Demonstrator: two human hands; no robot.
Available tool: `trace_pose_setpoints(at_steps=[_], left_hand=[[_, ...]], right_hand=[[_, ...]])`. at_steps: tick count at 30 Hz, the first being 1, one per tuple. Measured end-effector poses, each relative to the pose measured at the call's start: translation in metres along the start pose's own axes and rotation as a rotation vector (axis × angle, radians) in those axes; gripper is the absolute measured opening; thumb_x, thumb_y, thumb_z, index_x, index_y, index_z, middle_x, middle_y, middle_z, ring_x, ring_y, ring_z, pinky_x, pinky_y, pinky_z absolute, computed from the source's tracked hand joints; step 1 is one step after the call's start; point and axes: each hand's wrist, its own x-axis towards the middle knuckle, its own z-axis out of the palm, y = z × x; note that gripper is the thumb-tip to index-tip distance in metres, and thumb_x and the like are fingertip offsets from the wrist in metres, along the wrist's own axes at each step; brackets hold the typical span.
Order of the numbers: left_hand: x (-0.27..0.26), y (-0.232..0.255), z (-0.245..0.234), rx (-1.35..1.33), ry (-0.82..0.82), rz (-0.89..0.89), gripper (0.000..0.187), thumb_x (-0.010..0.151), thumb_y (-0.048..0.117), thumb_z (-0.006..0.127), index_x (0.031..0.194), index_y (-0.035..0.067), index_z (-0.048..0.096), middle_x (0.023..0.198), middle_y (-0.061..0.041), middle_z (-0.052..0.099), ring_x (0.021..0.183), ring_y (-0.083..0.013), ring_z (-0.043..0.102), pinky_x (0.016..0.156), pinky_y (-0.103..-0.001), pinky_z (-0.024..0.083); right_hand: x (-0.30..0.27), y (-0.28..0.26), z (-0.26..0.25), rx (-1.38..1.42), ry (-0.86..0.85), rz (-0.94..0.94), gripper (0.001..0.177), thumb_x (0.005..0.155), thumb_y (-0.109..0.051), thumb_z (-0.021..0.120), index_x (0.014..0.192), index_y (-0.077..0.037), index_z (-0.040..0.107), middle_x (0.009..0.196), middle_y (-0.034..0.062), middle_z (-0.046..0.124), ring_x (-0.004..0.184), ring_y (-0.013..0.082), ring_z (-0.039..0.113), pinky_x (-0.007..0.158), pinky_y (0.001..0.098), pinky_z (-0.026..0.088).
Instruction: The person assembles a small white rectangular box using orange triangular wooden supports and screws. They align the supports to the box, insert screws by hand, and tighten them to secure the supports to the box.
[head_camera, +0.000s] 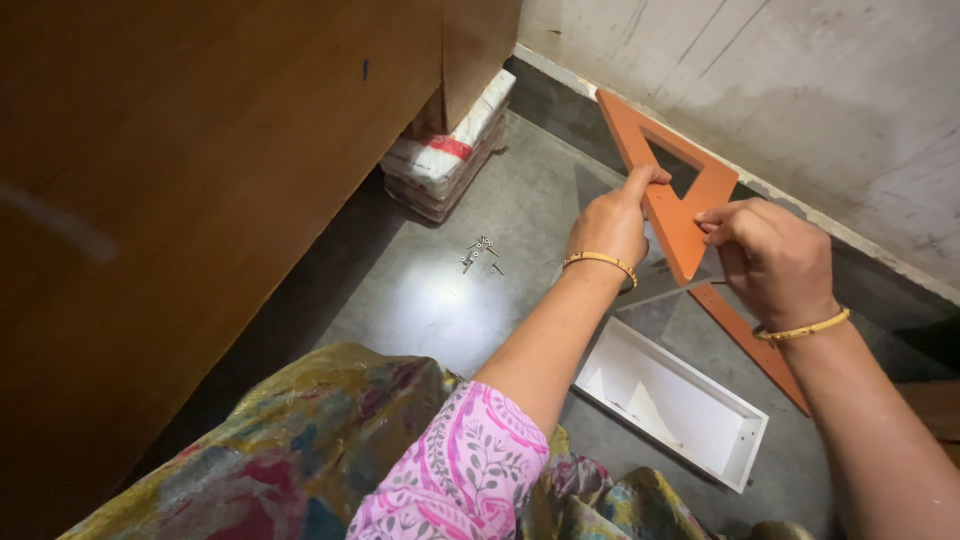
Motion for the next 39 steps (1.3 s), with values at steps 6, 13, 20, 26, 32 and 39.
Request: trace_pose_setpoints(at_steps=[6, 13, 20, 26, 32, 39], left_hand=[[0.002, -0.003, 0.002, 0.006, 0.028, 0.041, 0.059, 0.083, -0.01, 0.058, 0.126, 0.029, 0.054, 0.094, -0.013, 0.073, 0.095, -0.0376, 0.07, 0.076, -0.051, 0.053], [0.008, -0.005, 0.005, 0.017, 0.02, 0.046, 0.055, 0.082, -0.007, 0.062, 0.124, 0.028, 0.054, 0.096, -0.013, 0.074, 0.097, -0.0368, 0.07, 0.08, -0.05, 0.053], [0.014, -0.001, 0.001, 0.034, -0.044, 0.007, 0.058, 0.082, -0.008, 0.062, 0.125, 0.029, 0.053, 0.099, -0.009, 0.075, 0.098, -0.0343, 0.071, 0.079, -0.048, 0.055], [0.017, 0.002, -0.003, 0.05, -0.118, -0.026, 0.064, 0.082, -0.009, 0.061, 0.13, 0.032, 0.051, 0.102, -0.008, 0.075, 0.099, -0.0331, 0.072, 0.081, -0.047, 0.055], [0.012, -0.001, -0.003, -0.01, -0.07, 0.02, 0.047, 0.094, 0.006, 0.053, 0.131, 0.034, 0.051, 0.107, -0.011, 0.074, 0.099, -0.0365, 0.071, 0.079, -0.048, 0.055], [0.005, -0.007, -0.001, -0.076, 0.014, 0.116, 0.042, 0.1, 0.013, 0.045, 0.136, 0.032, 0.05, 0.111, -0.014, 0.073, 0.101, -0.0381, 0.07, 0.081, -0.048, 0.055]], right_hand=[[-0.004, -0.005, 0.0, -0.097, 0.001, -0.05, 0.019, 0.089, 0.006, 0.074, 0.093, -0.007, 0.06, 0.105, 0.0048, 0.076, 0.089, 0.0222, 0.073, 0.074, 0.0301, 0.056], [-0.007, -0.01, -0.003, -0.038, -0.032, 0.043, 0.029, 0.08, -0.001, 0.078, 0.105, -0.004, 0.064, 0.109, 0.0081, 0.071, 0.094, 0.0252, 0.071, 0.079, 0.0348, 0.056], [0.0, 0.002, -0.002, -0.088, -0.062, -0.012, 0.024, 0.08, 0.003, 0.077, 0.093, -0.005, 0.058, 0.11, 0.0057, 0.074, 0.087, 0.0249, 0.069, 0.071, 0.0338, 0.055], [0.001, 0.001, -0.001, -0.158, -0.04, -0.099, 0.02, 0.086, 0.004, 0.073, 0.087, -0.005, 0.056, 0.109, 0.0052, 0.073, 0.089, 0.0247, 0.07, 0.07, 0.0317, 0.057], [-0.003, -0.021, 0.001, -0.221, 0.02, -0.162, 0.016, 0.084, 0.005, 0.073, 0.088, -0.005, 0.062, 0.105, 0.0087, 0.073, 0.091, 0.0268, 0.072, 0.077, 0.0349, 0.059], [-0.011, -0.037, 0.0, -0.167, 0.039, -0.075, 0.016, 0.082, 0.002, 0.075, 0.094, -0.004, 0.066, 0.113, 0.0094, 0.074, 0.106, 0.0246, 0.073, 0.085, 0.0333, 0.059]])
